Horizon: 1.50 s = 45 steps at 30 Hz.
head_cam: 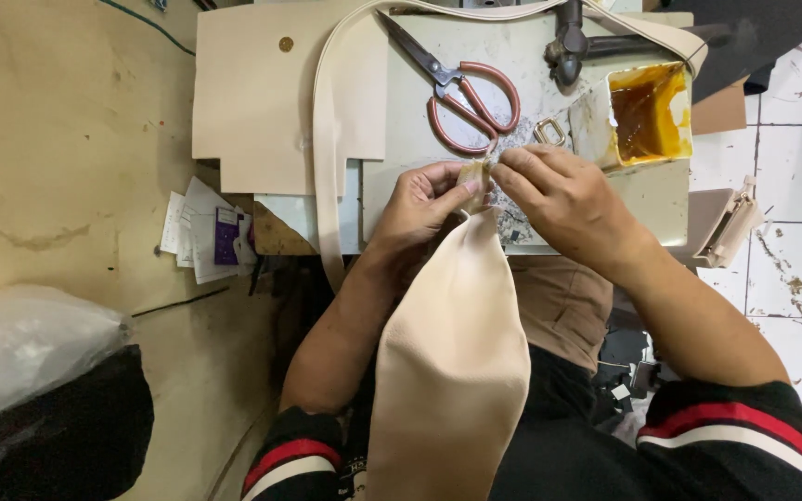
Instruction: Apply glue to leather components and attach labels to a bag
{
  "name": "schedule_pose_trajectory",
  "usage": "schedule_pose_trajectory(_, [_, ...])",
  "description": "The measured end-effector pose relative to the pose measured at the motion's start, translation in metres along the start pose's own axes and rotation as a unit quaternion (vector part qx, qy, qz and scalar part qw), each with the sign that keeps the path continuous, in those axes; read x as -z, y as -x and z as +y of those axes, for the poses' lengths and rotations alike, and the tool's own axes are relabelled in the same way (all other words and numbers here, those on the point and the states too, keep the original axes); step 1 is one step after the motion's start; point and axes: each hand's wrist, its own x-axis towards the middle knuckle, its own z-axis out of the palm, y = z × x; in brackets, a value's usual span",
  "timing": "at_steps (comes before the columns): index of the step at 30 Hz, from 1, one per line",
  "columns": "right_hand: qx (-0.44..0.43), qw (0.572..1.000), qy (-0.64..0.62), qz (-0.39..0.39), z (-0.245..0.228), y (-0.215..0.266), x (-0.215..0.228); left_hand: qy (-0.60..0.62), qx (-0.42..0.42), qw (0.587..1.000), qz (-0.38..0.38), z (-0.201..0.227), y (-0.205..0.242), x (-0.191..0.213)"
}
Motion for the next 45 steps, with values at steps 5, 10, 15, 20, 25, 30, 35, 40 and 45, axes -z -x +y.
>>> schedule_pose_trajectory(5, [-0.051,0.987,0.155,-0.004,0.014,0.029,0.006,0.056,0.043,0.998,0.007,0.014,0.006,-0.005])
schedule_pose_trajectory(10, [-0.154,0.98,0.051,0.111,0.005,0.057,0.059,0.033,0.035,0.999,0.0,0.008,0.007,-0.001])
schedule_pose_trajectory(15, [-0.332,0.9,-0.045,0.28,-0.017,0.095,0.069,0.023,0.004,1.0,0.018,0.002,0.008,-0.002])
schedule_pose_trajectory(20, [-0.326,0.831,-0.13,0.432,-0.021,0.087,0.047,0.019,-0.019,1.0,0.016,-0.001,0.009,-0.003])
schedule_pose_trajectory(25, [-0.422,0.738,-0.242,0.467,-0.029,0.098,0.019,-0.002,-0.023,1.0,0.019,0.0,0.01,-0.003])
schedule_pose_trajectory(30, [-0.436,0.716,-0.294,0.459,-0.04,0.101,0.005,-0.003,-0.008,0.999,0.036,0.006,0.015,-0.008])
schedule_pose_trajectory(35, [-0.426,0.738,-0.281,0.442,-0.05,0.097,0.0,-0.04,-0.037,0.998,0.039,0.006,0.014,-0.003])
schedule_pose_trajectory(40, [-0.42,0.716,-0.34,0.442,-0.06,0.071,-0.008,-0.032,-0.036,0.997,0.063,0.029,0.018,-0.012])
schedule_pose_trajectory(45, [-0.364,0.732,-0.35,0.458,-0.062,0.05,-0.028,-0.039,-0.13,0.989,0.06,0.026,0.018,-0.014])
